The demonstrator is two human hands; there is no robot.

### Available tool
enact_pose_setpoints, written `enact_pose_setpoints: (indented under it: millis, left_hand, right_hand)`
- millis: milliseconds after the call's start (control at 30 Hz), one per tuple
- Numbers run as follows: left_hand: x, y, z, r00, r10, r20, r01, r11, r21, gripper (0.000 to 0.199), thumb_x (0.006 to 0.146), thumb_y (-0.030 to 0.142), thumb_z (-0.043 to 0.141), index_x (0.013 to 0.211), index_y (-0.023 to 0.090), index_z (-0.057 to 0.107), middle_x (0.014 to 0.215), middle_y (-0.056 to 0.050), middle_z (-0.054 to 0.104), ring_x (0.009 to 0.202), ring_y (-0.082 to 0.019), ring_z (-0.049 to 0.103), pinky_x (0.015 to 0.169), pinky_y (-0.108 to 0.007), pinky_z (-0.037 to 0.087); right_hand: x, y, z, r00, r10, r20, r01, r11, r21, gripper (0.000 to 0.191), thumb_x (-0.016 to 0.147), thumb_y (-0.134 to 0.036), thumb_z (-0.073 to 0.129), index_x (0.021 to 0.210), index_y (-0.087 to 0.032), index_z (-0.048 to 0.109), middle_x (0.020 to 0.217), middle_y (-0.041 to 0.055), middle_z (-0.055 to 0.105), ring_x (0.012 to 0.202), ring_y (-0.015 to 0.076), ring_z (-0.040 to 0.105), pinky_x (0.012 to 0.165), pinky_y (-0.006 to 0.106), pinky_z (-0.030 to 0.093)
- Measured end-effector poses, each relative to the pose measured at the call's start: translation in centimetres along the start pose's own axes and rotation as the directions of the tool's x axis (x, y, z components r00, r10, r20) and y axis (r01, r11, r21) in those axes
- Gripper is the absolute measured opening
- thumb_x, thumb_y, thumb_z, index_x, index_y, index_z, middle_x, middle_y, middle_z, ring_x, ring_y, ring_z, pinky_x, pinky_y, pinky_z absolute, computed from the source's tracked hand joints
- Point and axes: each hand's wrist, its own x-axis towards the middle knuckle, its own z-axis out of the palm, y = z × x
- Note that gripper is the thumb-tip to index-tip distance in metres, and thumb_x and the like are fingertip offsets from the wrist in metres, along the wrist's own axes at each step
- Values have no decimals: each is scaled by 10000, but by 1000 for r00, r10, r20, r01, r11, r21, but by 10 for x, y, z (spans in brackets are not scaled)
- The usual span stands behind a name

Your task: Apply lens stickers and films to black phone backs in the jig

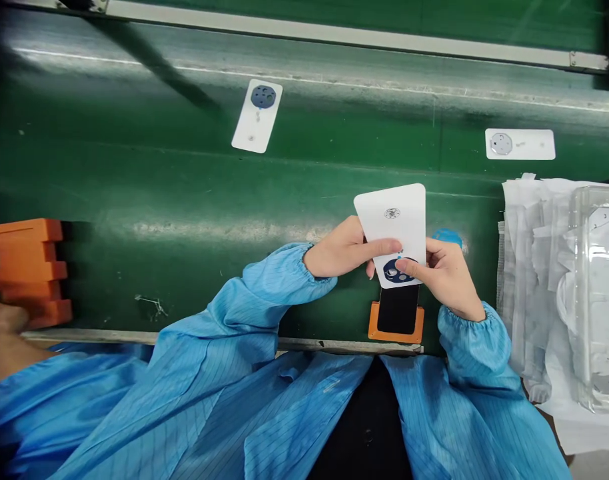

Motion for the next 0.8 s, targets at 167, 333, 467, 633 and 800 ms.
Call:
enact_pose_setpoints:
  millis: [167, 333, 467, 633, 800]
  left_hand:
    - [2, -5, 5, 991, 129, -37, -123, 982, 145, 395, 963, 494, 663, 1068, 130, 775, 959, -67, 791, 851, -209, 743, 748, -280, 587]
    - [6, -13, 11, 981, 193, -26, -186, 969, 166, 409, 987, 484, 621, 1122, 135, 783, 1130, -90, 790, 1089, -281, 730, 935, -346, 579]
    - [5, -15, 11, 984, 176, -12, -175, 982, 76, 448, 938, 575, 684, 1034, 153, 799, 1012, -79, 804, 980, -279, 758, 848, -348, 612]
    - [8, -11, 10, 992, 11, -129, -29, 990, -138, 592, 869, 687, 725, 1004, 112, 762, 731, -75, 736, 561, -189, 681, 501, -298, 566]
    - [15, -15, 18, 896, 115, -428, -237, 940, -244, 621, 839, 659, 782, 1200, 156, 728, 1259, -130, 756, 998, -254, 770, 758, -314, 672]
  right_hand:
    - [6, 7, 9, 1000, -3, -30, 5, 998, 55, 342, 609, -331, 1009, 880, -214, 838, 877, 30, 819, 789, 239, 775, 699, 322, 660]
    - [6, 4, 16, 993, -7, -114, 10, 1000, 18, 447, 528, -341, 1038, 897, -188, 836, 930, 63, 824, 801, 273, 782, 667, 341, 671]
    - [3, 1, 7, 999, -10, -53, 8, 999, -44, 439, 546, -428, 1026, 851, -187, 823, 860, 60, 814, 743, 275, 772, 619, 353, 662]
    - [0, 1, -8, 944, -280, -175, 206, 913, -351, 379, 805, -477, 874, 1051, -204, 781, 979, 61, 793, 886, 258, 752, 757, 393, 649]
    - [3, 1, 8, 546, -746, -381, 259, 583, -770, 195, 901, -331, 788, 1050, -229, 717, 988, 62, 730, 865, 224, 701, 754, 386, 602]
